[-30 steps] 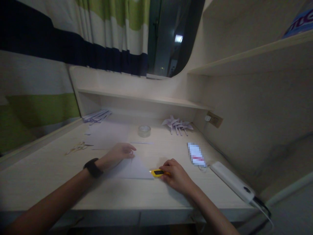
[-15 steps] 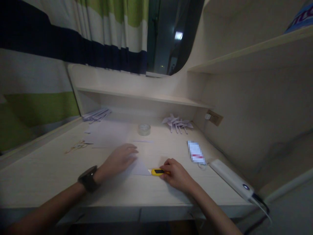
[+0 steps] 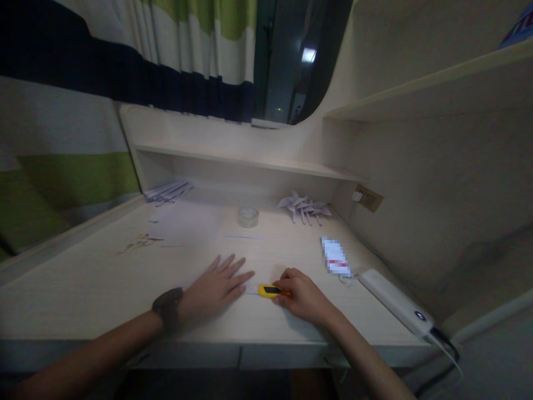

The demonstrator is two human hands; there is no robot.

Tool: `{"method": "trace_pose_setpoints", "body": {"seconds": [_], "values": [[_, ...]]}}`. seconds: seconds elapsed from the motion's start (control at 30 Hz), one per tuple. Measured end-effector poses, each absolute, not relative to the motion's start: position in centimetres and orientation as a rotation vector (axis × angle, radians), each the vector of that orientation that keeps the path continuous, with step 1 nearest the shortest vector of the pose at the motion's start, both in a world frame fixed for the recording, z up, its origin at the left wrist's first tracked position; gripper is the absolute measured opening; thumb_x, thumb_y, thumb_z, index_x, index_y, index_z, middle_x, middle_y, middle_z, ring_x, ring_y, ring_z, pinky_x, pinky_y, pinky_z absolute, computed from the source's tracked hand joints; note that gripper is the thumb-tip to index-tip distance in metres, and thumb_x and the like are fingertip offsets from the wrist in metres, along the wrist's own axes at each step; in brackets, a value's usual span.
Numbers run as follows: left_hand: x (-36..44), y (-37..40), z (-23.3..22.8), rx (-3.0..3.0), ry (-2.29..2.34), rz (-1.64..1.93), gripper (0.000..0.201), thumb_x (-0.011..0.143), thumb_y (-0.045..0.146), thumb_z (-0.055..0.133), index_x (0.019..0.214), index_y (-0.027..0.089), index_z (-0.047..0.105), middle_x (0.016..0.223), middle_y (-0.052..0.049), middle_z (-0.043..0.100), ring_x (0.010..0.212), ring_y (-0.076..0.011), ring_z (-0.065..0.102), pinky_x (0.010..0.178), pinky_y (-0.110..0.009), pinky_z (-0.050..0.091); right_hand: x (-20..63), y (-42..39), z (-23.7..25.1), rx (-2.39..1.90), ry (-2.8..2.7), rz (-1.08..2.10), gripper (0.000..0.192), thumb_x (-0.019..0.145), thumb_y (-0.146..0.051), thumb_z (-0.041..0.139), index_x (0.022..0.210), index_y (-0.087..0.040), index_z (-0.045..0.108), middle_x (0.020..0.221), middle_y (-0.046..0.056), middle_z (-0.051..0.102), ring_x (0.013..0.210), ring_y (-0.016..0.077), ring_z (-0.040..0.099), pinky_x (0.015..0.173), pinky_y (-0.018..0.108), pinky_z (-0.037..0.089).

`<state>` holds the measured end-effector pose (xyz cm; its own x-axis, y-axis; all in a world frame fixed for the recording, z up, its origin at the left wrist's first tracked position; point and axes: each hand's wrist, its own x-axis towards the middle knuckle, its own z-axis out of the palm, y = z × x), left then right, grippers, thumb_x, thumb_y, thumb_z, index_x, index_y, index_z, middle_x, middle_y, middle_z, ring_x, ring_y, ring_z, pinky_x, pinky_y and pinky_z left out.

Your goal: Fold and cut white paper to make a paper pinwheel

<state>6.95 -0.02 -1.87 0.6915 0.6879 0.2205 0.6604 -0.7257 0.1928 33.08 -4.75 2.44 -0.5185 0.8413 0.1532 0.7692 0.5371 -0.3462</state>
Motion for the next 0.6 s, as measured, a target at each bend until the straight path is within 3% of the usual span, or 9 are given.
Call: {"method": "trace_pose_setpoints", "body": {"seconds": [0.2,0.43,0.6], "values": [[7.0,-0.3,-2.0,2.786,1.149,0.458,0.047,0.093,0.051,0.025,0.137,0.039,0.035,0.15,0.0,0.026,0.137,-0.0342,0.014,0.106,-0.061,0.007,32.9,-4.9,2.6,-1.355,-2.497,0.351,0.017,0.086,-0.03,0.055,0.092,-0.019,0.068,0.086,0.006,0.057,0.079,0.0176,0.052,0.072,0.031,0.042],[7.0,-0.4,-1.9,2.779,1.167,0.45,0.048,0.092,0.052,0.026,0.138,0.039,0.035,0.15,0.001,0.026,0.137,-0.0373,0.009,0.105,-0.062,0.008,31.6,-5.2,1.1,-1.27,-2.408,0.279,0.029,0.083,-0.025,0.058,0.112,-0.021,0.062,0.098,0.009,0.058,0.09,0.0201,0.052,0.08,0.034,0.043],[6.9,-0.4,-1.9,2.773,1.186,0.453,0.048,0.092,0.054,0.026,0.137,0.041,0.035,0.15,0.001,0.025,0.137,-0.0378,0.009,0.105,-0.063,0.007,30.4,-5.6,-0.5,-1.175,-2.382,0.129,0.032,0.089,-0.02,0.048,0.118,-0.026,0.059,0.099,0.008,0.057,0.09,0.0199,0.051,0.078,0.036,0.041]]}}
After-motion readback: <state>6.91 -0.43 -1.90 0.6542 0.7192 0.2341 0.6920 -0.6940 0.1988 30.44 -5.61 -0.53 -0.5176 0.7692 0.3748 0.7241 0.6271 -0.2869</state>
